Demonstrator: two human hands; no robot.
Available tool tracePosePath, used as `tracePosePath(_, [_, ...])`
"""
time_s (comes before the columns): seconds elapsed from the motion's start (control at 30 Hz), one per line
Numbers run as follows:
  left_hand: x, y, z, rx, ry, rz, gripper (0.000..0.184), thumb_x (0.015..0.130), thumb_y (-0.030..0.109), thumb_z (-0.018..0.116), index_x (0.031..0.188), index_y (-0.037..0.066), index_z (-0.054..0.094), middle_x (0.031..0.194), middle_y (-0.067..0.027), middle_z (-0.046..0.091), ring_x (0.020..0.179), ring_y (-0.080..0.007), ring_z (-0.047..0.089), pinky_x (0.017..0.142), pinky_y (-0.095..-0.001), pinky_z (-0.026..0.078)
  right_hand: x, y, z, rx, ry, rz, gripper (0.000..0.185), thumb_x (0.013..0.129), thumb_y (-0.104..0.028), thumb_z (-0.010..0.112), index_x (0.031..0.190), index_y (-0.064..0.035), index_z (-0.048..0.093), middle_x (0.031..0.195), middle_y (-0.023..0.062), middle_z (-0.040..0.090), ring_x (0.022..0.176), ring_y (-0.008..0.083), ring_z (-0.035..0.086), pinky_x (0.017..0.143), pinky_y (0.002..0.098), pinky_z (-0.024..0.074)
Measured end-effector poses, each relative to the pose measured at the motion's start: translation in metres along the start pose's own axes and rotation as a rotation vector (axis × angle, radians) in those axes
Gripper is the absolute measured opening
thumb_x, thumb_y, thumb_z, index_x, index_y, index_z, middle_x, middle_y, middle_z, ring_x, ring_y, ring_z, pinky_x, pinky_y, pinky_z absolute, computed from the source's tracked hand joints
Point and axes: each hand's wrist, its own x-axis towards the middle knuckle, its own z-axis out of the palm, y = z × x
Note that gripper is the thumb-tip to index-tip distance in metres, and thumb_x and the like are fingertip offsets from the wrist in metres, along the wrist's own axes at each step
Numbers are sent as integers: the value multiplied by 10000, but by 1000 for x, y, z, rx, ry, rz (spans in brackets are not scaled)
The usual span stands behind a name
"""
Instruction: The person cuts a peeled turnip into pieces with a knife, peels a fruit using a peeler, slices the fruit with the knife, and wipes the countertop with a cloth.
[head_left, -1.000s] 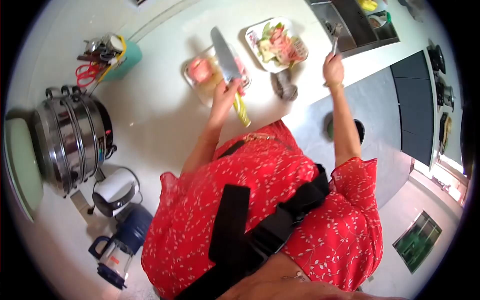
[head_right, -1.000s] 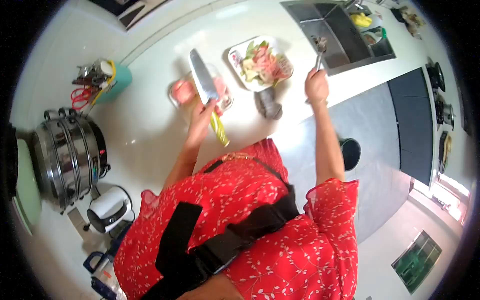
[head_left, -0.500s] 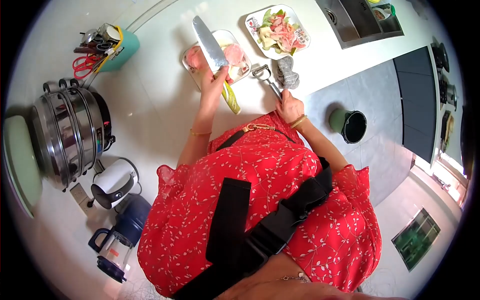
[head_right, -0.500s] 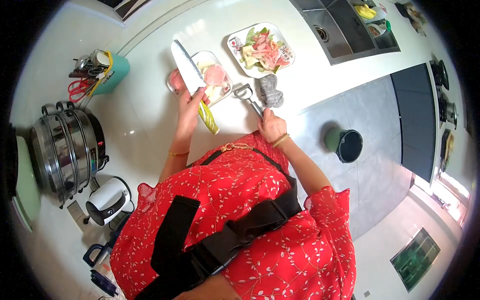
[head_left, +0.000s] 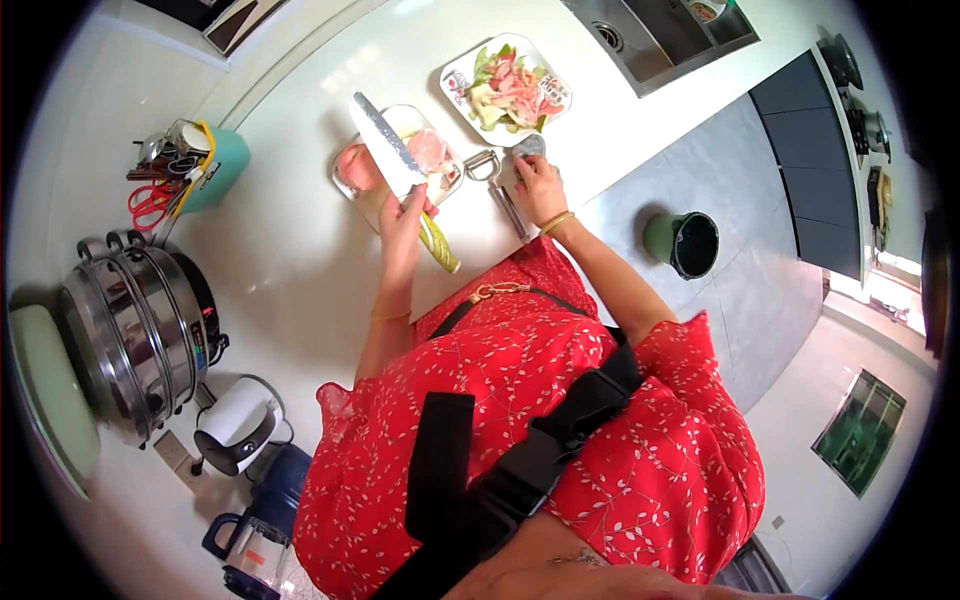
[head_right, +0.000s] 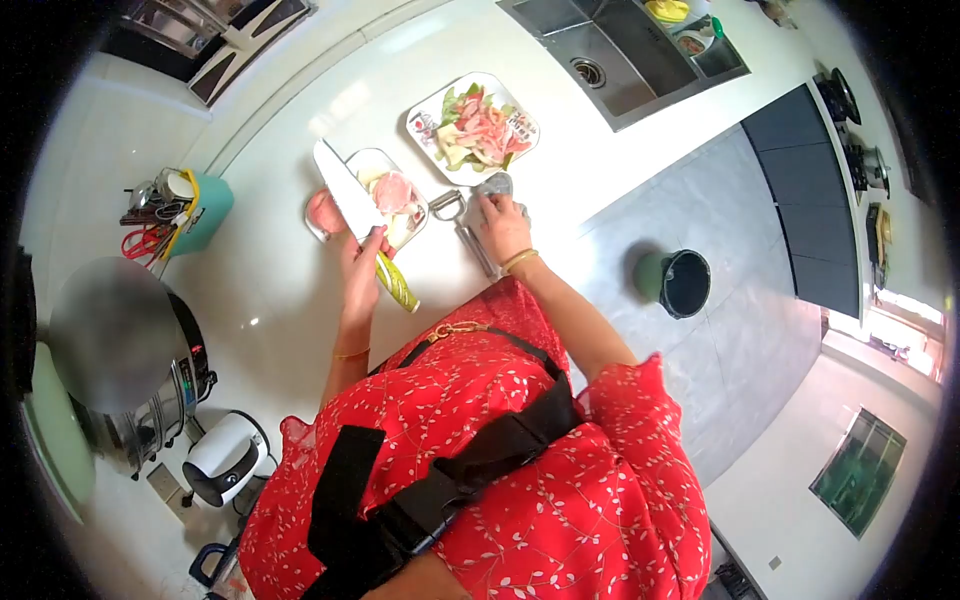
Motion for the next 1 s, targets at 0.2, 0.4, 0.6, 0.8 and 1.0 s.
tracePosePath(0.2, [1,2,10,-38,91,28,154,850,138,565,930,6,561,698,11,500,619,-71,476,575,-217,427,12,88,-12,-93,179,-7,358,684,-23,556,1018,-138,617,981,98,552,870,295,500,758,359,442])
tracePosePath(0.4, [19,-5,55,-78,136,53,159,821,76,574,964,7,556,717,8,517,613,-76,496,547,-215,425,86,160,-54,-29,-12,-116,332,688,13,520,879,-212,672,981,-48,615,851,236,516,778,328,453])
tracePosePath(0.6, [49,-20,115,-71,333,112,159,797,57,588,940,9,538,669,-7,511,520,-84,483,467,-219,402,199,183,-54,230,-247,-232,397,641,140,465,822,-144,676,950,-13,639,852,213,495,840,278,398])
tracePosePath(0.8, [54,-18,149,-261,573,93,249,779,119,647,949,23,493,585,-10,483,477,-84,459,448,-207,384,307,180,-22,329,-473,-481,458,602,137,442,852,-161,682,950,-10,646,905,232,508,888,286,372])
tracePosePath(1.0, [51,-20,152,-238,701,11,177,798,125,628,907,20,537,611,-4,490,511,-78,448,473,-205,381,390,121,50,379,-668,-741,449,626,91,468,946,-166,648,1030,46,616,985,267,508,912,346,359])
